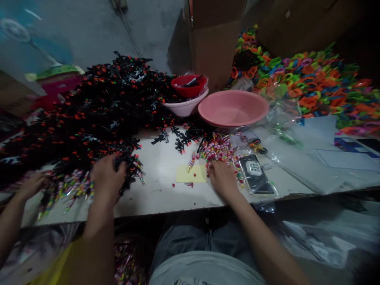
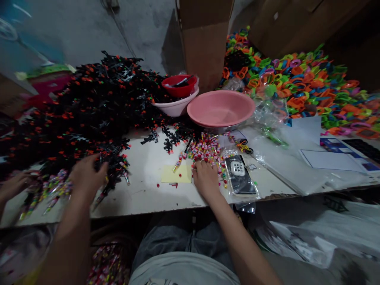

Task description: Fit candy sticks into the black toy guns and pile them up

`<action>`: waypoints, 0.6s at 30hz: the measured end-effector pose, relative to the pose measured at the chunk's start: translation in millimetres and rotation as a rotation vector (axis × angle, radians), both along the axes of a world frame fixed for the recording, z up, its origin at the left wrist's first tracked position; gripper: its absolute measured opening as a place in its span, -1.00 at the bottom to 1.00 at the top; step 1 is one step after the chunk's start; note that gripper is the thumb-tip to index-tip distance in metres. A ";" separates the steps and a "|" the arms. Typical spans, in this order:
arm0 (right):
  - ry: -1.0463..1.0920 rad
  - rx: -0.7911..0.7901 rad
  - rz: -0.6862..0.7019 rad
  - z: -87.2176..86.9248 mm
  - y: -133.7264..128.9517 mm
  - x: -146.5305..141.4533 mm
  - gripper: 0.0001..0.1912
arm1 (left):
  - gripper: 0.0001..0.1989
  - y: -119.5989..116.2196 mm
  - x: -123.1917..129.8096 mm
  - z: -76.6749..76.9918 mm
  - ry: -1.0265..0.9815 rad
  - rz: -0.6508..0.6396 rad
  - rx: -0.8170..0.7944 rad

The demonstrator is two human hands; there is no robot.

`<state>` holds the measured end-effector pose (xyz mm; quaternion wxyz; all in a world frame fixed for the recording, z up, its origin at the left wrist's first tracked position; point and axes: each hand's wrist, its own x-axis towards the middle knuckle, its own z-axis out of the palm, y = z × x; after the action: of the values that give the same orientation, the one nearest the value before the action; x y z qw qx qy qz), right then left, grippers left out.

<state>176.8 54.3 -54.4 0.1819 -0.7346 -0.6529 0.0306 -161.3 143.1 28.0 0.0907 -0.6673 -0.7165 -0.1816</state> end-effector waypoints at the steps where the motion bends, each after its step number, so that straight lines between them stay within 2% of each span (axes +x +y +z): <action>1: 0.062 0.031 -0.008 -2.5 -0.2 0.8 -0.85 | -0.59 -1.3 20.2 -12.0 -0.040 -0.169 -0.056; 2: 0.137 0.063 -0.010 -5.3 -0.9 1.9 -0.87 | -0.62 -1.9 41.3 -24.3 -0.067 -0.273 -0.103; 4: 0.299 0.138 0.014 -10.5 -4.6 3.0 -0.84 | -0.65 1.6 81.5 -46.7 -0.125 -0.368 -0.200; 6: 0.420 0.222 0.078 -14.2 -12.5 1.2 -0.79 | -0.61 14.8 114.6 -62.7 -0.163 -0.382 -0.264; 9: 0.489 0.273 0.162 -16.6 -30.5 -9.3 -0.78 | -0.48 51.3 148.8 -74.2 -0.170 -0.372 -0.288; 12: 0.468 0.266 0.209 -18.4 -46.8 -24.4 -0.80 | -0.43 91.0 170.1 -77.9 -0.142 -0.399 -0.324; 14: 0.412 0.243 0.263 -20.4 -52.6 -32.2 -0.80 | -0.43 107.9 178.1 -79.2 -0.107 -0.416 -0.372; 16: 0.365 0.219 0.298 -22.7 -54.0 -35.9 -0.79 | -0.46 112.9 179.9 -80.3 -0.068 -0.423 -0.417; 18: 0.352 0.219 0.293 -24.6 -52.7 -36.2 -0.78 | -0.52 106.6 174.7 -80.7 -0.026 -0.431 -0.443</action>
<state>140.6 1.6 -78.9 0.3652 -0.5914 -0.7100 0.1131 13.4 249.7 -52.7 -0.1068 -0.8050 -0.5819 -0.0446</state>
